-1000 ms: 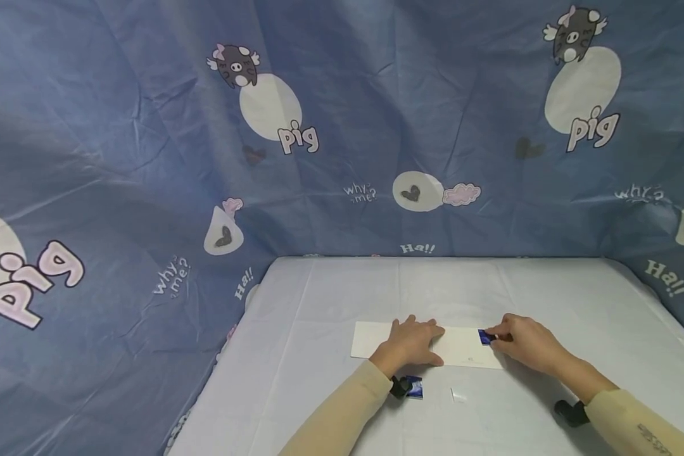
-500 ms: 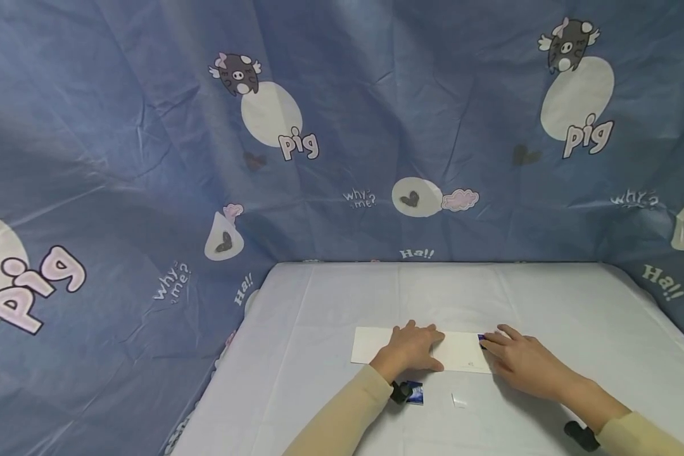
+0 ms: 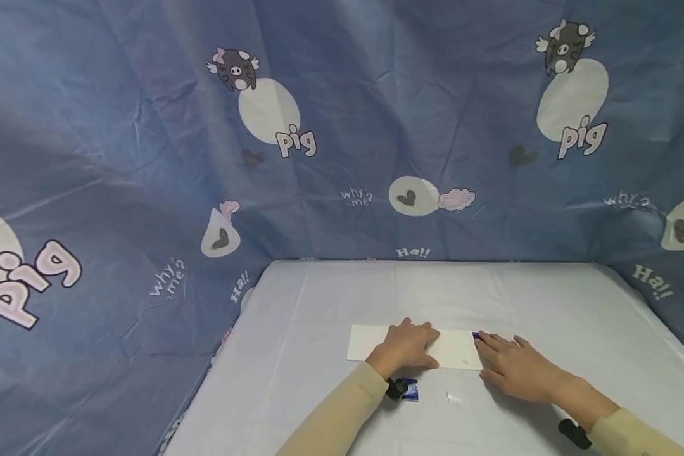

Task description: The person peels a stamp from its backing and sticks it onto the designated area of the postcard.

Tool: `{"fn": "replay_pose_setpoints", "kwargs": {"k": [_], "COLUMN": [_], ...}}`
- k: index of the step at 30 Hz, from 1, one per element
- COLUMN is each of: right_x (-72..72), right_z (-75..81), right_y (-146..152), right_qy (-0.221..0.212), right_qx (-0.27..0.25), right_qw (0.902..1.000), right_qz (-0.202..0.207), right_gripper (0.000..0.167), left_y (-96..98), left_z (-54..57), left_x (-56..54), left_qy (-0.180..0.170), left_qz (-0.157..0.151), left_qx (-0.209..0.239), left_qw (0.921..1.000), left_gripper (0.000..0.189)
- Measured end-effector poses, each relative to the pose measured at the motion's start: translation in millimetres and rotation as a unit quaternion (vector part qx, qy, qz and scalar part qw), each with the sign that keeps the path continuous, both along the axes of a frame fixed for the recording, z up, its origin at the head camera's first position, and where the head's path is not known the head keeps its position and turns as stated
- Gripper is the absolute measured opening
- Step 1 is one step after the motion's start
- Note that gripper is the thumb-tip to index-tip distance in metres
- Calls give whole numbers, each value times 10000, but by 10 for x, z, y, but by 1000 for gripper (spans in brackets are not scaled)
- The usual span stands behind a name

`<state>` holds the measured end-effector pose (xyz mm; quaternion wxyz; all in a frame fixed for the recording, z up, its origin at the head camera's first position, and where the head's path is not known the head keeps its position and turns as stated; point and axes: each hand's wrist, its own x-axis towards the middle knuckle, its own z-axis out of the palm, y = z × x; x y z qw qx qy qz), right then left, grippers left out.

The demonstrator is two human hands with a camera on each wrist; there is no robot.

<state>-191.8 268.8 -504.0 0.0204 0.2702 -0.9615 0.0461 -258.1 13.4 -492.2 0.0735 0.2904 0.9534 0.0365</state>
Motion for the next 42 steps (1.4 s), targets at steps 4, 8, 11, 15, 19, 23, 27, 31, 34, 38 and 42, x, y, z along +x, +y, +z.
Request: {"fn": "replay_pose_setpoints", "kwargs": {"k": [4, 8, 11, 15, 19, 23, 27, 31, 34, 38, 42], "right_x": [41, 88, 59, -13, -65, -94, -98, -67, -26, 56, 150], "right_z": [37, -7, -14, -15, -52, -70, -34, 27, 86, 166, 201], "right_y": [-12, -28, -29, -26, -26, -23, -32, -72, -130, -243, -364], "right_qy": [-257, 40, 301, 464, 352, 226, 246, 397, 543, 672, 722], "right_qx": [-123, -134, -120, -318, -526, -585, -768, -952, -1072, -1408, -1782], "right_qw": [9994, 9997, 9994, 9984, 9980, 9980, 9965, 9942, 9921, 9865, 9794], "right_qz": [-197, -206, -146, -36, -24, -126, -229, -315, -364, -498, -623], "right_gripper": [62, 59, 57, 54, 53, 56, 65, 65, 61, 56, 52], "left_y": [-10, -6, 2, -13, -52, -72, -89, -152, -255, -443, -618], "left_z": [11, 16, 29, 17, -30, -39, -18, 68, 171, 292, 354], "left_x": [11, 18, -12, -46, -52, -57, -62, -14, 59, 195, 334], "left_qy": [-53, -16, 3, -49, -136, -171, -120, 202, 502, 628, 597], "left_qz": [8, 11, 0, 62, 130, 14, -89, -122, -156, -61, 85], "left_qx": [41, 19, 25, 41, 66, 172, 429, 673, 924, 1440, 2027], "left_qw": [10000, 10000, 10000, 10000, 9998, 9997, 9990, 9975, 9943, 9876, 9774], "left_gripper": [70, 69, 69, 69, 69, 69, 71, 67, 61, 54, 47]}}
